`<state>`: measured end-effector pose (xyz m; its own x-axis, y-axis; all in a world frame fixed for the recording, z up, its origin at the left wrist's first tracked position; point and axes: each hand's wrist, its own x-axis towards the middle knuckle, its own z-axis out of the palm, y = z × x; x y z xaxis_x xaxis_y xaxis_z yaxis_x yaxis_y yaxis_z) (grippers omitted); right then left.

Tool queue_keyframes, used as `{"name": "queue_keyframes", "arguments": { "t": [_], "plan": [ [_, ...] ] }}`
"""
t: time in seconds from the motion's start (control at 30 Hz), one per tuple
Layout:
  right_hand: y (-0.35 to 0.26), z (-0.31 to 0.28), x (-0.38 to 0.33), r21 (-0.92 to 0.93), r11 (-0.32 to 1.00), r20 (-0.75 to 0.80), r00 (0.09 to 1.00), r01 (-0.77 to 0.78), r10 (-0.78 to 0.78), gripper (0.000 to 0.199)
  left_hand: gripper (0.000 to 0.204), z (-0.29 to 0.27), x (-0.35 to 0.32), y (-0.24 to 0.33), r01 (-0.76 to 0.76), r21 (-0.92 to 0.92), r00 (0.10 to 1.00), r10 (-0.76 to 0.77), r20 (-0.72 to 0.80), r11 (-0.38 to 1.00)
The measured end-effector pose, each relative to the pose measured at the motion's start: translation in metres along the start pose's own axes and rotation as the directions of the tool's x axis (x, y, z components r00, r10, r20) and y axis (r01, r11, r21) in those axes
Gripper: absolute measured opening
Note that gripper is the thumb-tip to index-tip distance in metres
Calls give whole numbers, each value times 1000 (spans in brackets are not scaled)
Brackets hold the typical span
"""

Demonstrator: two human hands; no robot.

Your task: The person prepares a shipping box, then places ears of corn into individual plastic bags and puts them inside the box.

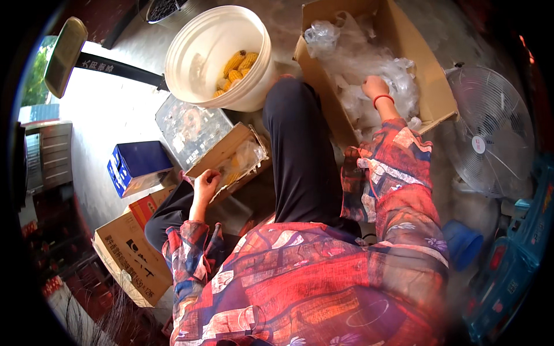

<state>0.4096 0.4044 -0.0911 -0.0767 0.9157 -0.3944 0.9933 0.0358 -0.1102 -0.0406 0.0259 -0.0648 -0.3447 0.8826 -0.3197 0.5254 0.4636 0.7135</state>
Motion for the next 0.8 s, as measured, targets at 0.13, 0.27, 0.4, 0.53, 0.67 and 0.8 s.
{"name": "queue_keyframes", "arguments": {
  "t": [0.13, 0.27, 0.4, 0.53, 0.67, 0.8],
  "plan": [
    [-10, 0, 25, -26, 989, -200, 969, 143, -146, 20, 12, 1, -5, -8, 48, 3, 999, -48, 3, 999],
    [-28, 1, 38, -90, 987, -54, 989, 132, -137, 21, 13, -2, -13, -4, 117, 19, 993, -117, 31, 993],
    [-12, 24, 60, -158, 980, -75, 989, 117, -131, 21, 12, -2, -8, 0, 122, 2, 992, -122, 42, 993],
    [-30, 16, 48, -255, 964, 105, 993, 81, -55, 26, 9, -8, -8, -1, 90, 5, 996, -90, 24, 996],
    [-5, -5, 48, -38, 993, -120, 986, 108, -112, 23, 9, -26, 5, 19, 31, 29, 999, -31, 13, 999],
    [17, -36, 39, 250, 953, -417, 907, 171, -54, 15, 8, -53, 13, 32, -18, -7, 999, 18, -38, 1000]
  ]
}}
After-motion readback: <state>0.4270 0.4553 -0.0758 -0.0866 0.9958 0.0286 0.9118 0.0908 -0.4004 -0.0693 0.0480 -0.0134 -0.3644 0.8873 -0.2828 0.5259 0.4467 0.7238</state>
